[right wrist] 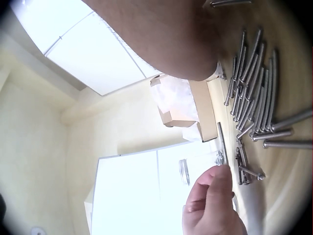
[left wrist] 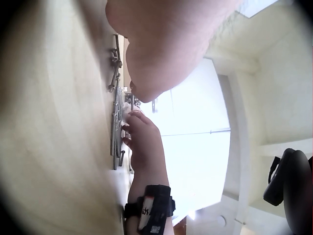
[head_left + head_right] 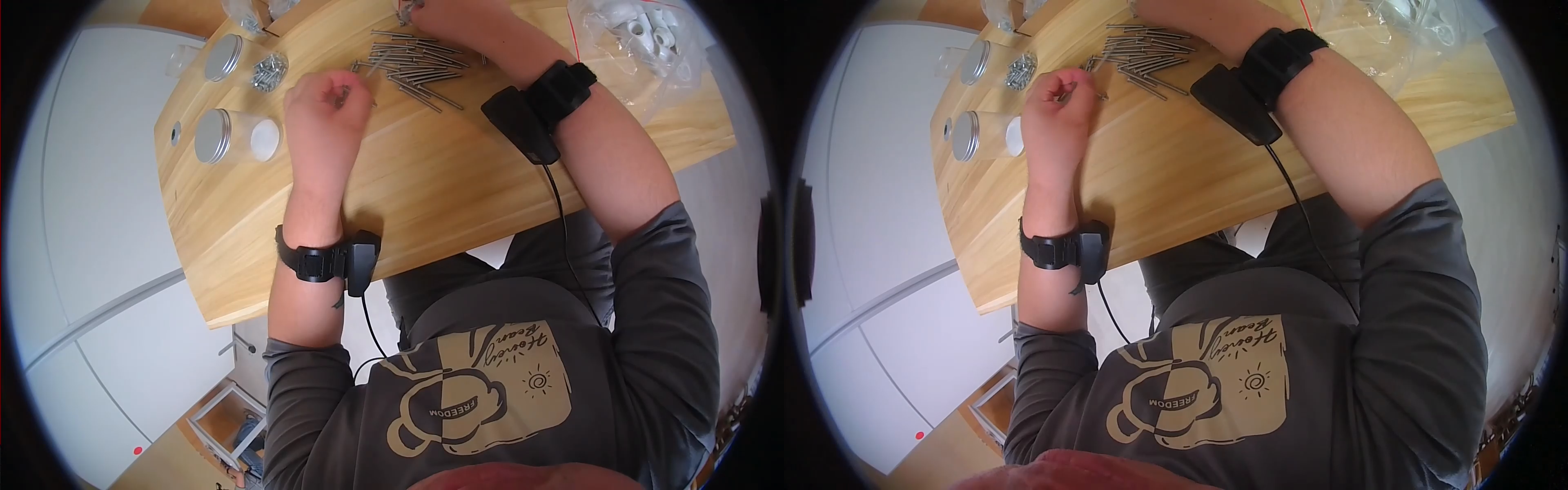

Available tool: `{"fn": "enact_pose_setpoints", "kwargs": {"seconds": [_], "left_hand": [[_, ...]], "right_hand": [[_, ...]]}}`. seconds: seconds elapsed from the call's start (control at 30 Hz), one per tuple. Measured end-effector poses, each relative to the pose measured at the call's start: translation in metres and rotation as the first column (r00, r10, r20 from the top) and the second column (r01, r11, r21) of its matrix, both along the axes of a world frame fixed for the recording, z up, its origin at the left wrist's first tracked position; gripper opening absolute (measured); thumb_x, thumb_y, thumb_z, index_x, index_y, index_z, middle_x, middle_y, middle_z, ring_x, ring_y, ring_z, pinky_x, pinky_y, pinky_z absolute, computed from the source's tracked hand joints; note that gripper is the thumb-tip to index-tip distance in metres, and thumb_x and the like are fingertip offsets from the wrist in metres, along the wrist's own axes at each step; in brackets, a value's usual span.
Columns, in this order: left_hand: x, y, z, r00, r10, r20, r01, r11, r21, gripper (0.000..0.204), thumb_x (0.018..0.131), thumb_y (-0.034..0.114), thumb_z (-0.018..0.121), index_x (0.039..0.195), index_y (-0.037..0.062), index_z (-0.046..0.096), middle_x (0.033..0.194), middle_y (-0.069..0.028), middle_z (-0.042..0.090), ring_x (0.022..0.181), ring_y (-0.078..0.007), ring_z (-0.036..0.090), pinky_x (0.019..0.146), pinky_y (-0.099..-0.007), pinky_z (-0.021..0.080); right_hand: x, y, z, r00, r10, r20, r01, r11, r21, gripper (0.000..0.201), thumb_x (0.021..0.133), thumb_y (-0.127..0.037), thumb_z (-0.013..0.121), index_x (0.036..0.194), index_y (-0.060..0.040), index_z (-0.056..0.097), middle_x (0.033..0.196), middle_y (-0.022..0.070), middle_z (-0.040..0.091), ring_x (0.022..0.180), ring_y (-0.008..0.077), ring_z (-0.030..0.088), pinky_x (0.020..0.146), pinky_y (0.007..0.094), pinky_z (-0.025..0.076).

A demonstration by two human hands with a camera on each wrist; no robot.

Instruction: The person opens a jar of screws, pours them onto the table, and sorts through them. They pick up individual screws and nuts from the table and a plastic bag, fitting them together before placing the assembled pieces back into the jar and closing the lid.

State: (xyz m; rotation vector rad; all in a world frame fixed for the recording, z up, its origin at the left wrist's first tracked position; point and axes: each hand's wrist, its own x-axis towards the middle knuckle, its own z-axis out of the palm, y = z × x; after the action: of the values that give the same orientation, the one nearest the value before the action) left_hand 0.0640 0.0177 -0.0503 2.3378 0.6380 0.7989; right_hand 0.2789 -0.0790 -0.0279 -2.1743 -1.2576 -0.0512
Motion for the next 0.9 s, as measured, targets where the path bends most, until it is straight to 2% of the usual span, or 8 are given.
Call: {"fn": "enact_pose_setpoints", "kwargs": {"seconds": [0.03, 0.17, 0.37, 0.43, 0.57, 0.63, 0.77, 0.9], "left_hand": [[0.000, 0.001, -0.001, 0.997, 0.043, 0.064, -0.044, 0.999, 0.023, 0.013, 0.086, 0.015, 0.075, 0.089, 0.0027, 0.074, 0.079, -0.0104, 0.068, 0.078, -0.0262, 0.063, 0.073, -0.0372, 0.051], [-0.001, 0.000, 0.003, 0.993, 0.069, 0.098, -0.063, 0.996, -0.060, 0.016, 0.092, 0.016, 0.071, 0.096, 0.0002, 0.072, 0.083, -0.0101, 0.070, 0.079, -0.0227, 0.066, 0.075, -0.0327, 0.052], [0.000, -0.001, 0.006, 0.977, 0.107, 0.182, -0.028, 0.920, -0.390, 0.018, 0.097, 0.017, 0.069, 0.099, -0.0007, 0.070, 0.088, -0.0021, 0.070, 0.080, -0.0101, 0.063, 0.075, -0.0236, 0.049], [0.001, -0.002, 0.008, 0.921, 0.153, 0.358, 0.047, 0.870, -0.491, 0.017, 0.099, 0.015, 0.067, 0.104, -0.0010, 0.071, 0.092, 0.0006, 0.068, 0.081, -0.0065, 0.059, 0.075, -0.0218, 0.047], [0.003, -0.007, 0.016, 0.901, 0.208, 0.380, 0.009, 0.869, -0.495, 0.021, 0.100, 0.012, 0.064, 0.116, -0.0011, 0.070, 0.096, 0.0001, 0.068, 0.084, -0.0063, 0.057, 0.076, -0.0213, 0.046], [-0.001, -0.008, 0.018, 0.947, 0.178, 0.267, -0.021, 0.864, -0.502, 0.027, 0.102, 0.012, 0.061, 0.126, -0.0009, 0.066, 0.099, -0.0006, 0.067, 0.088, -0.0055, 0.057, 0.079, -0.0208, 0.045], [0.001, -0.009, 0.018, 0.940, 0.166, 0.298, 0.018, 0.849, -0.529, 0.028, 0.103, 0.014, 0.060, 0.125, -0.0012, 0.066, 0.100, -0.0012, 0.068, 0.089, -0.0059, 0.057, 0.080, -0.0216, 0.045], [0.001, -0.007, 0.016, 0.946, 0.184, 0.266, -0.016, 0.849, -0.528, 0.026, 0.105, 0.017, 0.056, 0.121, -0.0010, 0.067, 0.099, -0.0028, 0.071, 0.089, -0.0074, 0.058, 0.082, -0.0231, 0.046]], "right_hand": [[0.000, 0.000, 0.001, 0.999, -0.011, 0.043, 0.014, 0.997, -0.075, 0.020, 0.082, -0.022, 0.064, 0.086, -0.0104, 0.079, 0.085, 0.0194, 0.073, 0.081, 0.0390, 0.071, 0.074, 0.0467, 0.057], [0.011, 0.003, -0.014, 0.998, 0.051, 0.034, -0.049, 0.998, -0.037, 0.020, 0.083, -0.022, 0.063, 0.085, -0.0110, 0.079, 0.085, 0.0193, 0.073, 0.080, 0.0388, 0.070, 0.073, 0.0475, 0.057], [0.005, -0.001, -0.016, 0.992, 0.082, 0.092, -0.094, 0.986, 0.137, 0.020, 0.083, -0.022, 0.063, 0.086, -0.0100, 0.078, 0.085, 0.0185, 0.072, 0.082, 0.0383, 0.070, 0.075, 0.0471, 0.056], [0.005, -0.001, -0.008, 0.991, 0.133, -0.014, -0.133, 0.991, -0.028, 0.020, 0.084, -0.022, 0.062, 0.085, -0.0081, 0.076, 0.085, 0.0189, 0.072, 0.084, 0.0380, 0.070, 0.075, 0.0469, 0.056], [0.002, -0.002, -0.007, 0.997, 0.082, -0.010, -0.082, 0.997, 0.008, 0.020, 0.083, -0.021, 0.062, 0.083, -0.0065, 0.076, 0.085, 0.0200, 0.072, 0.083, 0.0384, 0.070, 0.075, 0.0477, 0.055], [0.003, -0.001, -0.010, 0.996, 0.090, 0.006, -0.090, 0.994, 0.057, 0.018, 0.082, -0.020, 0.063, 0.081, -0.0061, 0.075, 0.085, 0.0198, 0.072, 0.082, 0.0392, 0.069, 0.074, 0.0485, 0.055], [0.004, 0.006, -0.010, 1.000, 0.028, -0.005, -0.028, 1.000, 0.000, 0.016, 0.080, -0.020, 0.065, 0.079, -0.0064, 0.074, 0.083, 0.0201, 0.071, 0.081, 0.0398, 0.069, 0.074, 0.0489, 0.055], [0.006, 0.003, -0.009, 0.999, 0.045, 0.010, -0.046, 0.989, 0.141, 0.017, 0.080, -0.020, 0.064, 0.080, -0.0058, 0.074, 0.082, 0.0213, 0.071, 0.080, 0.0410, 0.068, 0.073, 0.0489, 0.054]]}}
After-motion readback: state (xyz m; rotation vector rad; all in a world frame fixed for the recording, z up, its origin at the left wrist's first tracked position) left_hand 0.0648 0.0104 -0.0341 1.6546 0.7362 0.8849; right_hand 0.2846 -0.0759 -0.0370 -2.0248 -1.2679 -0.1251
